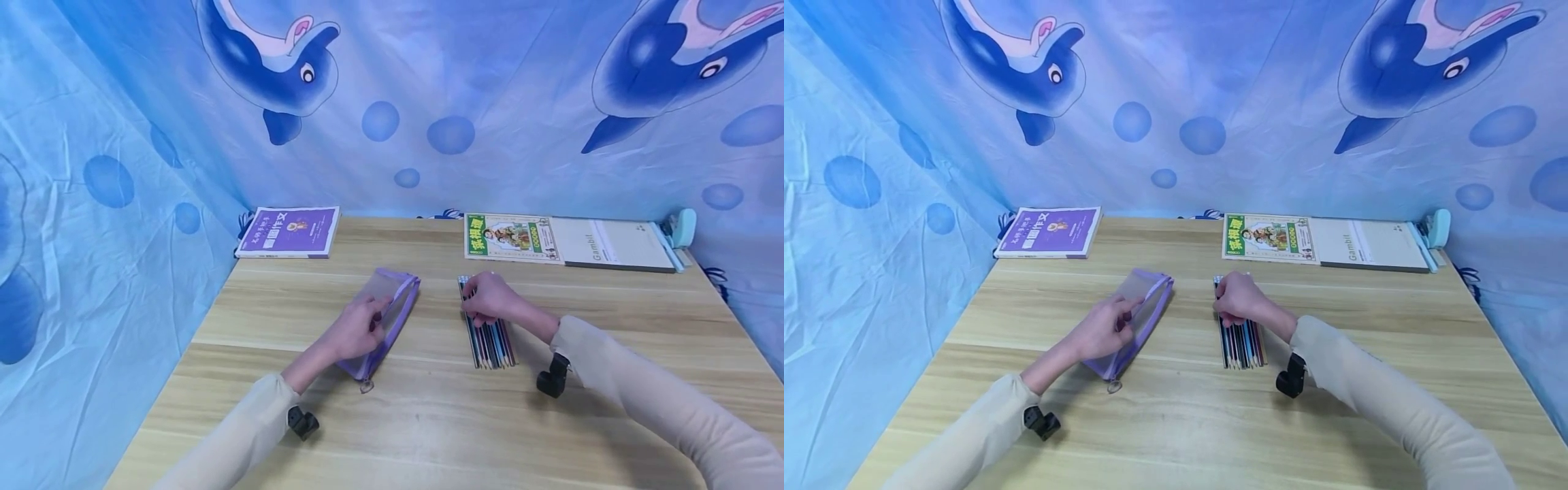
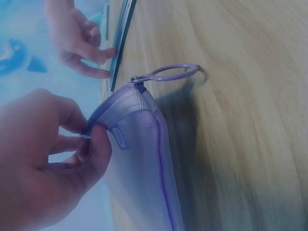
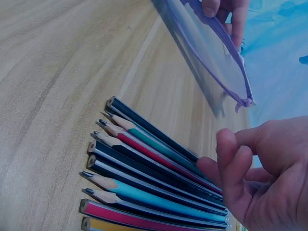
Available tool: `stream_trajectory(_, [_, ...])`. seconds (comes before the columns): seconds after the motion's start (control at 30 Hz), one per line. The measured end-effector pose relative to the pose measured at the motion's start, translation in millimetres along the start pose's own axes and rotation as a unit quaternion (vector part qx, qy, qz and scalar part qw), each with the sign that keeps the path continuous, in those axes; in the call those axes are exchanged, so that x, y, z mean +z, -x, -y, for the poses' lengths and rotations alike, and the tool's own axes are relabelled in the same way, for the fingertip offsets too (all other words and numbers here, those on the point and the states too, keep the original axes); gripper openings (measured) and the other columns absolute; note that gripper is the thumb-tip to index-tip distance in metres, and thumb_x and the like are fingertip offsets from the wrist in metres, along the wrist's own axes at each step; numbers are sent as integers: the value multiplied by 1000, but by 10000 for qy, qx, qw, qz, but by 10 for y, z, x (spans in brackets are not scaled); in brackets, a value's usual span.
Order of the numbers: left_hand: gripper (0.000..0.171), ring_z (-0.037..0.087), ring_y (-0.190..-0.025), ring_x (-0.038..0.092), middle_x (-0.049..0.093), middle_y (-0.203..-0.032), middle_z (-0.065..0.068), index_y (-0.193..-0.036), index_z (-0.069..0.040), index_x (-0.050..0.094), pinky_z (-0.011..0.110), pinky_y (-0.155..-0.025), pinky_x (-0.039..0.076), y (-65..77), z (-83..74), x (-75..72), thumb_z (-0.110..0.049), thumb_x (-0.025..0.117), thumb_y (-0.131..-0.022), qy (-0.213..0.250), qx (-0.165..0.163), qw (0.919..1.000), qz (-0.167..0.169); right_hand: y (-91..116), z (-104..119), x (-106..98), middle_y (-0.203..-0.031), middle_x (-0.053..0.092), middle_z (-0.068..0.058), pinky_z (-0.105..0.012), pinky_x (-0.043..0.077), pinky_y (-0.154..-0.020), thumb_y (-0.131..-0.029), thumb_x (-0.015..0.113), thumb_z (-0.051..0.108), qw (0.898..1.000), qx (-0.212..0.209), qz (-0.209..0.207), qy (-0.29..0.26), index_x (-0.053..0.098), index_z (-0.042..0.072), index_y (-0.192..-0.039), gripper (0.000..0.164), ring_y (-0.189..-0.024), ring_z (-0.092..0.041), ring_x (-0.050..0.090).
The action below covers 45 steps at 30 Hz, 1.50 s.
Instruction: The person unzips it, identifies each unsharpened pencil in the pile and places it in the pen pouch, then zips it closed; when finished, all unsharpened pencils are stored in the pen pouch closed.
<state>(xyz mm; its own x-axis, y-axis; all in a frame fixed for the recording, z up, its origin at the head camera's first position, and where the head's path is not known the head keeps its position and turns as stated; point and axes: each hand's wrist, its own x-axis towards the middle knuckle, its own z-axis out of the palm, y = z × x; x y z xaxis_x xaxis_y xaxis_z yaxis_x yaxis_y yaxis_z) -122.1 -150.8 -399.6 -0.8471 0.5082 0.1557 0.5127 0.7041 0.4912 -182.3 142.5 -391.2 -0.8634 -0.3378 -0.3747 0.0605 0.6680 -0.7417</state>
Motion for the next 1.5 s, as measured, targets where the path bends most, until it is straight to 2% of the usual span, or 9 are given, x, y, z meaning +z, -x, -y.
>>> stream_trajectory(0.27, [62,16,-72,50,54,-83,4,-134,9,57,29,-60,48,-18,-19,23,0,64,-74,54,-56,10000,-7,-7,9,29,-60,64,-12,-23,47,-39,-85,67,0,9997,-181,-96,163,50,-17,-130,51,-45,-15,60])
stream_trajectory(0.5, [60,16,-73,49,54,-79,2,-133,10,57,30,-63,46,-35,-19,42,1,63,-74,67,-14,10000,-58,-7,20,69,-59,63,-11,-25,49,-40,-85,66,0,9990,-259,-211,294,49,-17,-132,53,-45,-17,61])
stream_trajectory(0.6, [60,16,-73,50,55,-79,2,-132,11,58,29,-63,47,-34,-20,52,1,63,-74,83,-1,9999,-83,-22,21,102,-58,61,-10,-24,48,-40,-84,65,-1,9980,-341,-267,451,55,-15,-121,41,-45,-17,61])
stream_trajectory(0.73, [60,16,-74,50,56,-80,3,-133,11,57,29,-63,47,-31,-22,60,1,63,-74,114,-48,9999,-69,-42,22,145,-53,59,-8,-21,44,-38,-82,65,-2,9957,-414,-405,725,57,-3,-85,9,-43,-17,60])
stream_trajectory(0.83, [61,16,-74,51,56,-80,2,-133,12,56,28,-63,47,-34,-22,71,1,64,-74,150,-80,9998,-61,-47,45,165,-53,59,-8,-21,44,-37,-81,64,-3,9944,-403,-451,863,45,8,-69,25,-43,-17,60])
stream_trajectory(0.93, [60,15,-73,51,56,-80,1,-133,12,56,28,-63,47,-39,-27,81,1,64,-74,192,-128,9997,-56,-55,74,183,-55,60,-8,-21,44,-38,-80,64,-3,9922,-399,-488,1074,42,10,-67,29,-43,-18,61])
stream_trajectory(1.17, [59,15,-74,52,56,-80,1,-132,12,57,29,-65,48,-68,-40,101,1,63,-74,294,-107,9994,-111,-97,119,204,-60,61,-7,-24,50,-44,-81,67,1,9836,-283,-430,1731,53,4,-77,15,-46,-17,63])
stream_trajectory(1.3, [59,16,-74,54,57,-80,2,-132,13,57,28,-66,49,-85,-52,105,3,63,-74,391,-141,9991,-120,-111,142,210,-55,61,-6,-24,51,-45,-81,64,-1,9809,-231,-371,1895,56,4,-75,12,-46,-17,63])
stream_trajectory(1.5, [59,15,-74,57,61,-82,4,-132,14,55,26,-66,52,-92,-63,111,5,63,-75,555,-265,9980,-142,-135,168,233,-48,58,-4,-22,44,-40,-75,57,-6,9785,-225,-335,2021,58,4,-66,14,-44,-18,61])
